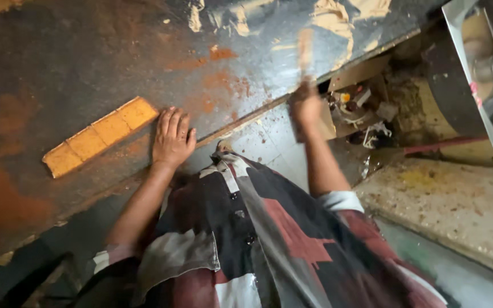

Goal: The person repeatedly coats rectangular confectionery bars in a reddish-brown powder. They use a flat metal tool to spread the powder over the bars, flip them to coat all sides, and then place the finished bars into a grid mold.

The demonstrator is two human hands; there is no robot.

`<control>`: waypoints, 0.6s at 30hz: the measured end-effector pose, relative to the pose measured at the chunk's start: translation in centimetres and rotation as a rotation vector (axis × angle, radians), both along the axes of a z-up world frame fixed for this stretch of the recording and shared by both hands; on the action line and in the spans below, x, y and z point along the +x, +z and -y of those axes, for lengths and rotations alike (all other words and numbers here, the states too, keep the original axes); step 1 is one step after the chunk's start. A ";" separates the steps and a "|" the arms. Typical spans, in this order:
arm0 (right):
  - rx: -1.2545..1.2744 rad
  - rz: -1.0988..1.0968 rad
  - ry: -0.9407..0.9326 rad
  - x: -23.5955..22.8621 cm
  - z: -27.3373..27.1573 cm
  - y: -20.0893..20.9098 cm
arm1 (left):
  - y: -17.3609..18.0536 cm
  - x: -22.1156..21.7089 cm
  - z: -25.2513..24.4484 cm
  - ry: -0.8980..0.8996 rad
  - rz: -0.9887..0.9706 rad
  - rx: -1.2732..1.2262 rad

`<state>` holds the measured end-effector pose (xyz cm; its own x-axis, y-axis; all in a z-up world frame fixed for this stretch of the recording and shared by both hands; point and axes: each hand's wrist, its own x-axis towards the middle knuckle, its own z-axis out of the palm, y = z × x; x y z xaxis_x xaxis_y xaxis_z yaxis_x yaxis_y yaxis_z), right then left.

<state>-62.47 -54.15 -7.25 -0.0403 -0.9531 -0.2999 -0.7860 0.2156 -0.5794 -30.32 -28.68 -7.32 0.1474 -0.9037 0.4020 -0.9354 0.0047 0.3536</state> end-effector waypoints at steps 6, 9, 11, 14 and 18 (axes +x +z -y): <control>-0.483 0.381 0.507 2.9 6.5 -5.1 | -0.2 -0.1 0.1 0.014 -0.041 -0.019; -0.352 0.077 0.247 3.6 12.8 -4.8 | -0.7 -0.2 0.1 0.041 -0.026 -0.016; -0.303 0.001 0.340 6.6 13.1 -6.0 | -0.8 0.0 0.1 0.052 -0.022 -0.013; -0.697 -0.101 0.745 12.4 12.4 -7.7 | -0.9 -0.1 0.2 0.054 -0.036 0.000; -0.621 -0.059 0.973 17.4 8.8 -7.9 | -1.1 -0.2 0.0 0.073 -0.014 0.004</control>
<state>-45.10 -62.96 -15.14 0.7935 -0.5715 0.2089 -0.4929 -0.8050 -0.3300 -30.56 -28.68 -8.45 0.2184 -0.8922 0.3953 -0.9280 -0.0647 0.3668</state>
